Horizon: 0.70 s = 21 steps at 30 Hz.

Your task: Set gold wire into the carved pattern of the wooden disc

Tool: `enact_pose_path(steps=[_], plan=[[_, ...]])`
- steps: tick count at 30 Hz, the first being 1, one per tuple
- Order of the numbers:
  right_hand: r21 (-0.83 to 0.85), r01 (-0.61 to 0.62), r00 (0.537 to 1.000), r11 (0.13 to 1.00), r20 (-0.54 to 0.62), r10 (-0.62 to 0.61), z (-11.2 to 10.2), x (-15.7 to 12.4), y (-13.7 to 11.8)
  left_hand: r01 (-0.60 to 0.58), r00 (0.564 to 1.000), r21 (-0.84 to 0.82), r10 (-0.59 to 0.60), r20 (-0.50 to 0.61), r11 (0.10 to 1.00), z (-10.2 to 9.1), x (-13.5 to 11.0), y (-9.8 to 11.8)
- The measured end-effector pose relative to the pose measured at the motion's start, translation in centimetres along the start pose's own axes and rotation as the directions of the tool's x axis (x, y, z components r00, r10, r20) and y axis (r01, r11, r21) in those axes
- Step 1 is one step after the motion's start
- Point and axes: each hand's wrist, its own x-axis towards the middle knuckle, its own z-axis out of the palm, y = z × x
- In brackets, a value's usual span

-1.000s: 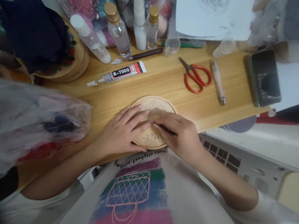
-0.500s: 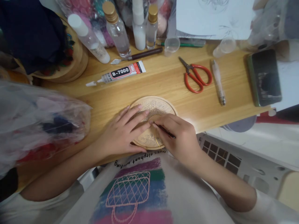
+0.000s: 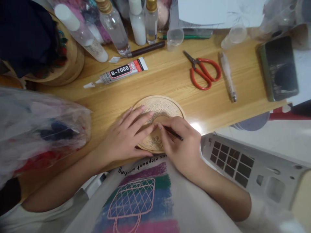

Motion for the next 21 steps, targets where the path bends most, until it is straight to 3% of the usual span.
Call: enact_pose_path(steps=[4,21], plan=[[0.002,-0.037,0.999,0.999,-0.012,0.037,0.1,-0.1,-0.1,0.003,1.000,0.008,-0.003,0.003,1.000,0.0,0.0,0.0],[0.094,0.124,0.983,0.988,0.123,-0.135,-1.3,0.5,1.9,-0.016,1.000,-0.008,0.016,-0.017,1.000,0.4,-0.1,-0.2]])
